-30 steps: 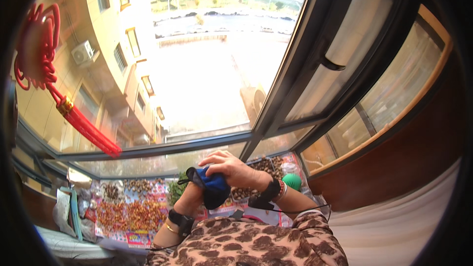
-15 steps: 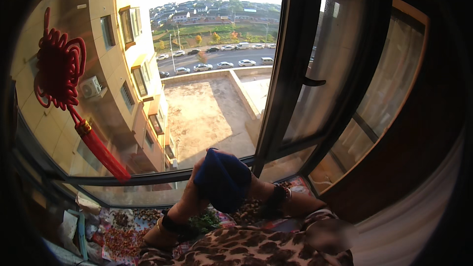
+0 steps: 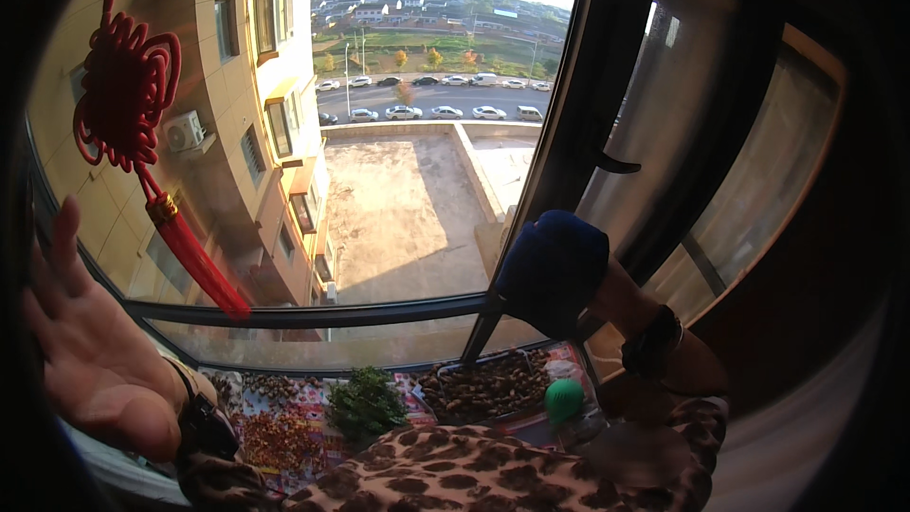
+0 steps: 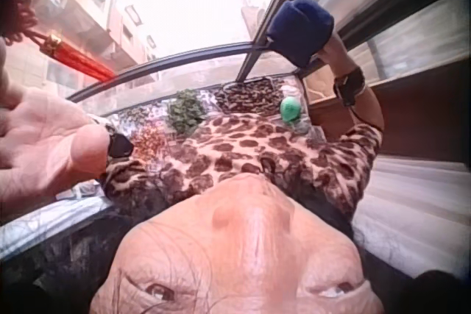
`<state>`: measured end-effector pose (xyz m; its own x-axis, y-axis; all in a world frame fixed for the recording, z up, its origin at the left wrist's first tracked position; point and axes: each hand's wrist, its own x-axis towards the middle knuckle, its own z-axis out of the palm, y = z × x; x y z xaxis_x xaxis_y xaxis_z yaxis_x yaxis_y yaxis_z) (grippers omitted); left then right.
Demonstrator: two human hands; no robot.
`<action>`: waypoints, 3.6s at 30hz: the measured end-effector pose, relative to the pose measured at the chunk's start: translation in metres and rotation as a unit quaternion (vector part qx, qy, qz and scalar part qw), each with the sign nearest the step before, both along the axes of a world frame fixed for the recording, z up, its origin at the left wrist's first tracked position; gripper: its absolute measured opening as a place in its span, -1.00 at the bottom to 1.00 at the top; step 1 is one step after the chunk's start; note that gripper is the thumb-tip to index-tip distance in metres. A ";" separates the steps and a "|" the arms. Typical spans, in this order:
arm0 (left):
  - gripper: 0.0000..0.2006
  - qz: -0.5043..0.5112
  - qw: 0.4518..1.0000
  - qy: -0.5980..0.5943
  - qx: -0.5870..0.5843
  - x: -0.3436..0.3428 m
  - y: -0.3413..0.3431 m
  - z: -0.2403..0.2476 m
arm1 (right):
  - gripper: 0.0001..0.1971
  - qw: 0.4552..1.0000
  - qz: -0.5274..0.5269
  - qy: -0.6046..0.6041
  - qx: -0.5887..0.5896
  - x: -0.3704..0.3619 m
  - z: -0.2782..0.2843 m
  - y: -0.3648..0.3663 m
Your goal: The person wipes a large balcony window with a blue cloth, moving from the upper section down to the lower frame. They then walk into the living room, wring the cloth in a basin of water, and return to the balcony to continue wiping the window.
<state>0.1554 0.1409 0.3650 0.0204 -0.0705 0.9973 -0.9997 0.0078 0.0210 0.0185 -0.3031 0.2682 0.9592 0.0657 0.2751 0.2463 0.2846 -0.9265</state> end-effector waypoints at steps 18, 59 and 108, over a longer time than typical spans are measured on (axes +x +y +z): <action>-0.13 0.066 0.987 -0.119 -0.082 0.002 0.006 0.028 | -0.56 0.967 -0.249 -0.052 -0.020 -0.076 0.104 -0.062; -0.39 0.113 0.990 -0.052 0.063 0.006 -0.049 -0.130 | -0.32 0.411 -0.498 -0.394 -0.654 0.273 0.049 -0.087; -0.66 0.202 0.895 0.399 -0.008 0.031 0.021 -0.249 | -0.57 0.173 -0.688 -0.605 -0.361 0.439 0.464 0.163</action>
<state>0.1867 0.1618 0.1157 0.7460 0.1180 0.6554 -0.5886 -0.3436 0.7318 0.4571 -0.1396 0.7327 -0.5285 0.4405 0.7257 -0.2413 -0.8975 0.3691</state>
